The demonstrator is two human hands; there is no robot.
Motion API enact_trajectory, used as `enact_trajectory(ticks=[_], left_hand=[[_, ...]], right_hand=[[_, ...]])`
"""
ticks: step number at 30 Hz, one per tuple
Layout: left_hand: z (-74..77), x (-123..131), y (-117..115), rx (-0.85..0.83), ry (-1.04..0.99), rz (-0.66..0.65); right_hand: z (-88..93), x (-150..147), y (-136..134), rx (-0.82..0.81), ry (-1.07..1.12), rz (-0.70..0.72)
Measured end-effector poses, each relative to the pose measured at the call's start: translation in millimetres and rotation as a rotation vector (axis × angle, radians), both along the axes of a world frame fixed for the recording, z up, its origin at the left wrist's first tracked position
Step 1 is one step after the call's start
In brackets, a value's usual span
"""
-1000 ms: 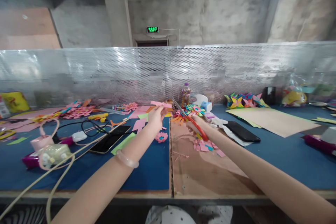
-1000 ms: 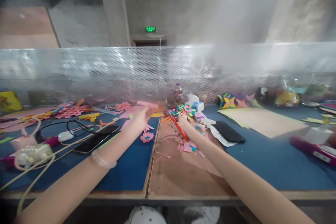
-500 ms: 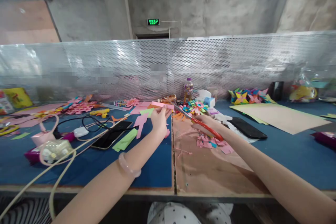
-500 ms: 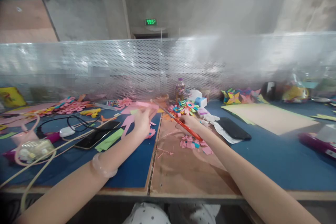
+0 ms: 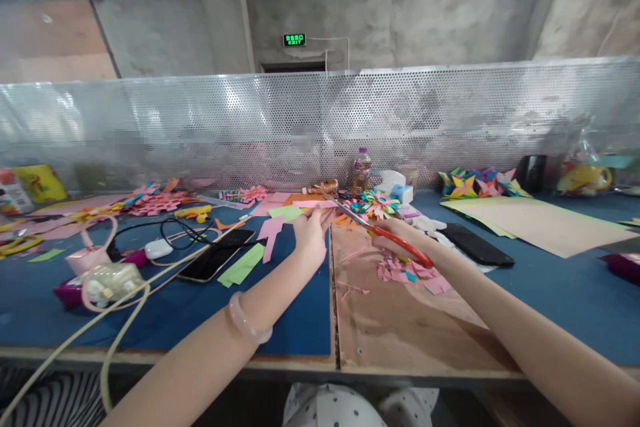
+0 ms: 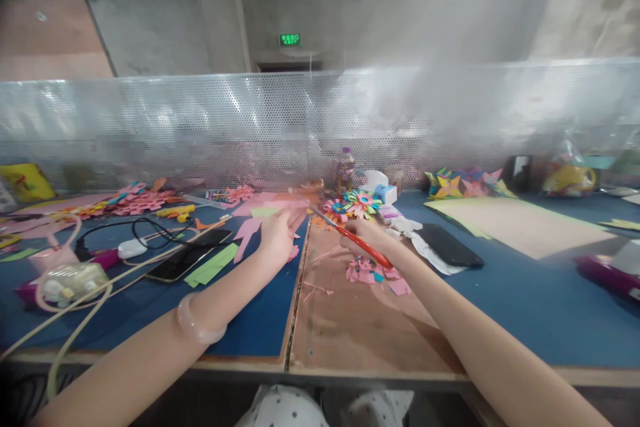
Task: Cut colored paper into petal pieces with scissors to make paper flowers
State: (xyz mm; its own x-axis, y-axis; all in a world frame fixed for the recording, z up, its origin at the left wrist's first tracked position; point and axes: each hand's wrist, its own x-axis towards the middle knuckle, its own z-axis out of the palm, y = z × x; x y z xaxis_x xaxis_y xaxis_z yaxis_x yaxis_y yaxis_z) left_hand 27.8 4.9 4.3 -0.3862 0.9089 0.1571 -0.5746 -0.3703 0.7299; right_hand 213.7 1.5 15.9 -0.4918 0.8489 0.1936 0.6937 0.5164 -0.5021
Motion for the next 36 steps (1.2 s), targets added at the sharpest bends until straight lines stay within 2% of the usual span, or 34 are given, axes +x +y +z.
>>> enact_trajectory(ticks=[13, 19, 24, 36], left_hand=[[-2.4, 0.4, -0.9, 0.114, -0.012, -0.063], [-2.9, 1.1, -0.6, 0.065, -0.016, -0.036], [-3.1, 1.6, -1.7, 0.105, -0.045, -0.045], [-0.1, 3.1, -5.8, 0.071, -0.050, -0.039]], right_hand=[[2.4, 2.4, -2.3, 0.032, 0.009, 0.037], [-0.3, 3.1, 0.8, 0.049, -0.006, 0.038], [-1.8, 2.8, 3.5, 0.060, -0.030, 0.041], [-4.5, 3.0, 5.9, 0.095, -0.045, 0.033]])
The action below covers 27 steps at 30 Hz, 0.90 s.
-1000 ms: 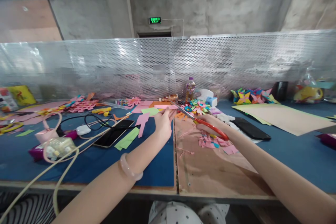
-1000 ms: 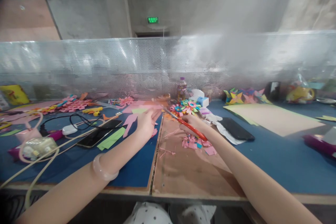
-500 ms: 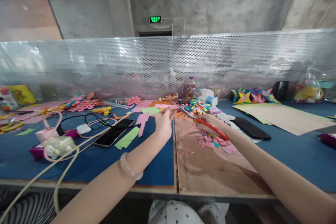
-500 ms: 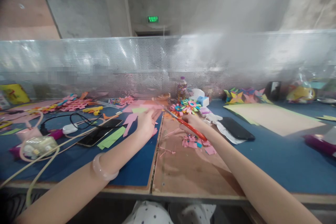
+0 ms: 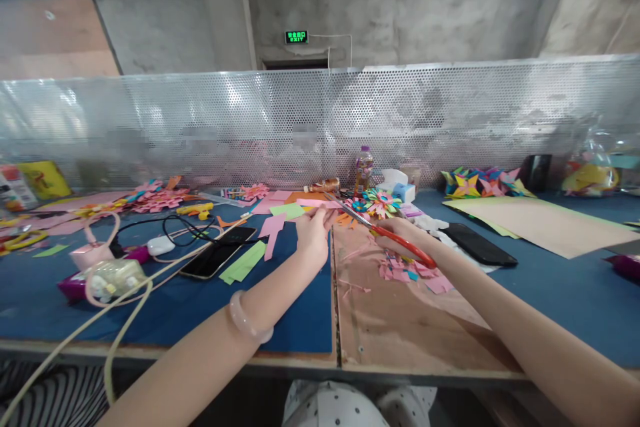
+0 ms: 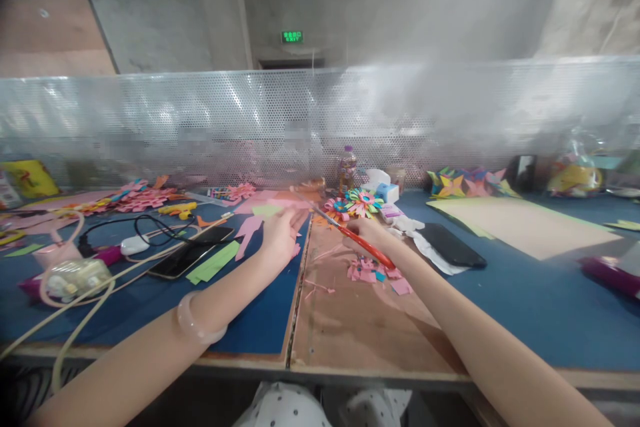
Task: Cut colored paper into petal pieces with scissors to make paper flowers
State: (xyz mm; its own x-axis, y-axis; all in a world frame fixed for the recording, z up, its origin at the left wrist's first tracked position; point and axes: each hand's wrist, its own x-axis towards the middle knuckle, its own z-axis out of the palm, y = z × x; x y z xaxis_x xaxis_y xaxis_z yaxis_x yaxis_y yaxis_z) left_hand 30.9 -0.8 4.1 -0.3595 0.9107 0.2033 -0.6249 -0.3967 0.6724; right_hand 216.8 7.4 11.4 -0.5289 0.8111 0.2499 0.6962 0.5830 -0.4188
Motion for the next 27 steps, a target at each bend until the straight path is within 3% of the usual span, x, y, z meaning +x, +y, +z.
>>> enact_trajectory(ticks=[7, 14, 23, 27], left_hand=[[0.4, 0.1, -1.1, -0.037, 0.014, -0.005], [0.9, 0.8, -2.7, -0.067, -0.001, 0.014], [-7.2, -0.5, 4.0, -0.089, -0.080, 0.003], [-8.2, -0.3, 3.3, -0.184, -0.089, 0.004]], right_hand=[[-6.1, 1.5, 5.7, 0.039, -0.013, 0.011], [1.1, -1.7, -2.2, 0.010, -0.032, -0.031], [-2.5, -1.1, 0.1, 0.017, -0.050, -0.030], [-5.0, 0.0, 2.5, 0.028, -0.072, -0.038]])
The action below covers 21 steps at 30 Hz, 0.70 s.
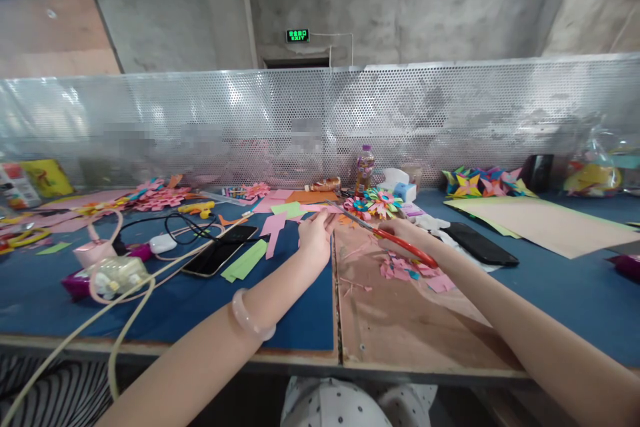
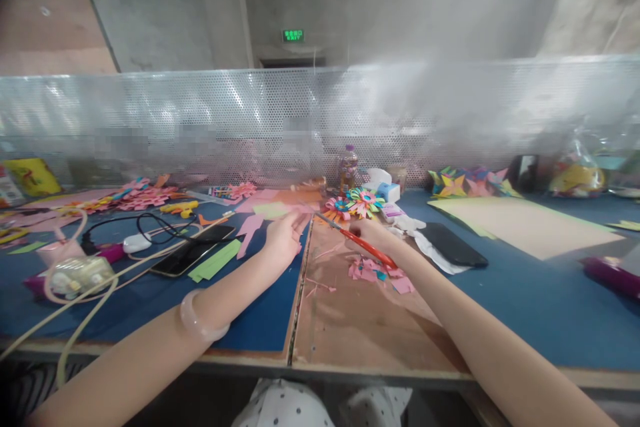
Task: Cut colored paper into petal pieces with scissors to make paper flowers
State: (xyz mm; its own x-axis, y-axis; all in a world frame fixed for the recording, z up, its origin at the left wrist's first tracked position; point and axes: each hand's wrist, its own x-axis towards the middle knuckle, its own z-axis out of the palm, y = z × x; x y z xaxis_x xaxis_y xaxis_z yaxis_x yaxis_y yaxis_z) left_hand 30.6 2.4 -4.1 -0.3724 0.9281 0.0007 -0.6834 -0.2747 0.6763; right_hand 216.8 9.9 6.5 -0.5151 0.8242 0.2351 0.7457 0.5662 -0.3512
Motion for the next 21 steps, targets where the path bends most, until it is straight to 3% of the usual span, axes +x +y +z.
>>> enact_trajectory(ticks=[21], left_hand=[[-3.5, -0.1, 1.3, 0.051, -0.031, 0.000]], right_hand=[[5.4, -2.3, -4.9, 0.006, -0.084, -0.031]])
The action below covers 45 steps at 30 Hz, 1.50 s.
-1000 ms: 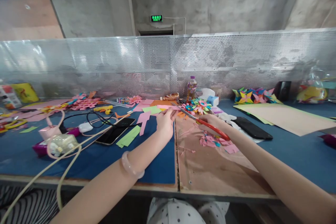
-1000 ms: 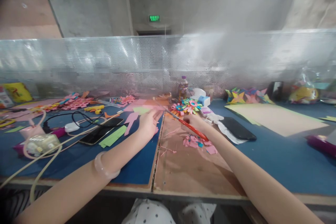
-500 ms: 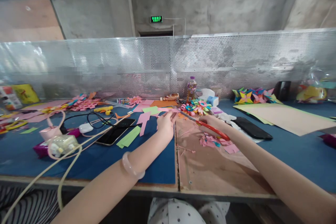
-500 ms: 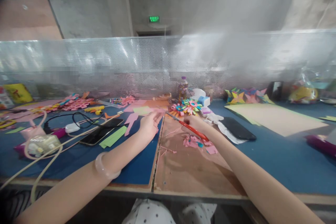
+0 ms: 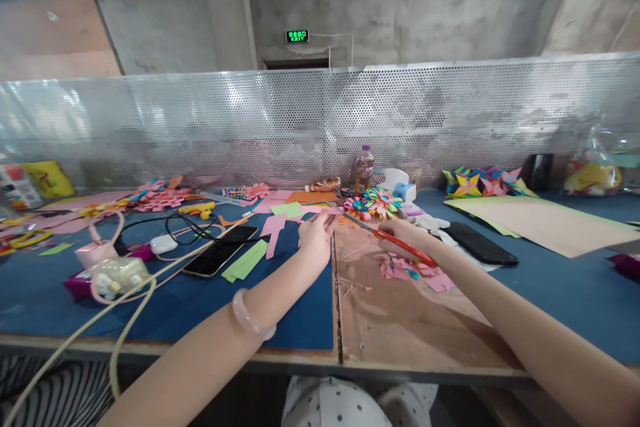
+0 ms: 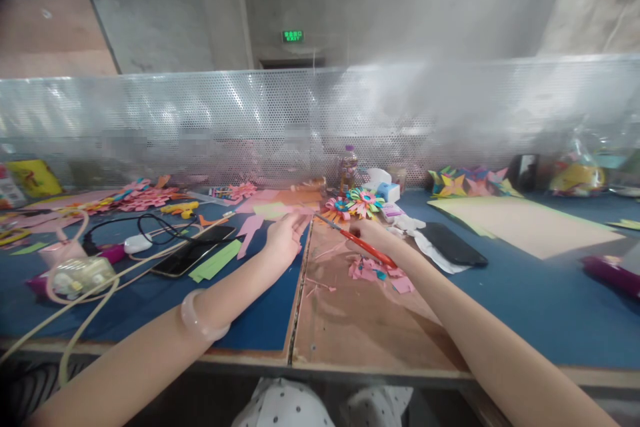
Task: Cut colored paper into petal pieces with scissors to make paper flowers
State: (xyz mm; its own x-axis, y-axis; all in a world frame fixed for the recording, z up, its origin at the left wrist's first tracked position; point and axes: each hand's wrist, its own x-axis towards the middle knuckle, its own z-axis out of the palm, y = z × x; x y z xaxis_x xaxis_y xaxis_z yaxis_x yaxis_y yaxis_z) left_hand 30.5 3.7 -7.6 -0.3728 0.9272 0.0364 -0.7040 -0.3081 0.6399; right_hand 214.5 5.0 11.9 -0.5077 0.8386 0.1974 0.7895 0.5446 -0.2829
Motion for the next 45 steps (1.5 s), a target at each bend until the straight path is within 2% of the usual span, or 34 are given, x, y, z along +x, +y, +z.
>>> enact_trajectory(ticks=[12, 28, 45], left_hand=[[0.3, 0.0, -1.4, 0.003, 0.012, -0.019], [-1.8, -0.9, 1.6, 0.005, -0.010, -0.006], [-3.8, -1.6, 5.8, -0.015, -0.013, -0.002]], right_hand=[[2.9, -2.6, -2.6, -0.024, -0.023, -0.030], [-5.5, -1.3, 7.0, 0.006, -0.023, -0.024], [0.0, -3.3, 1.5, 0.029, -0.036, -0.009]])
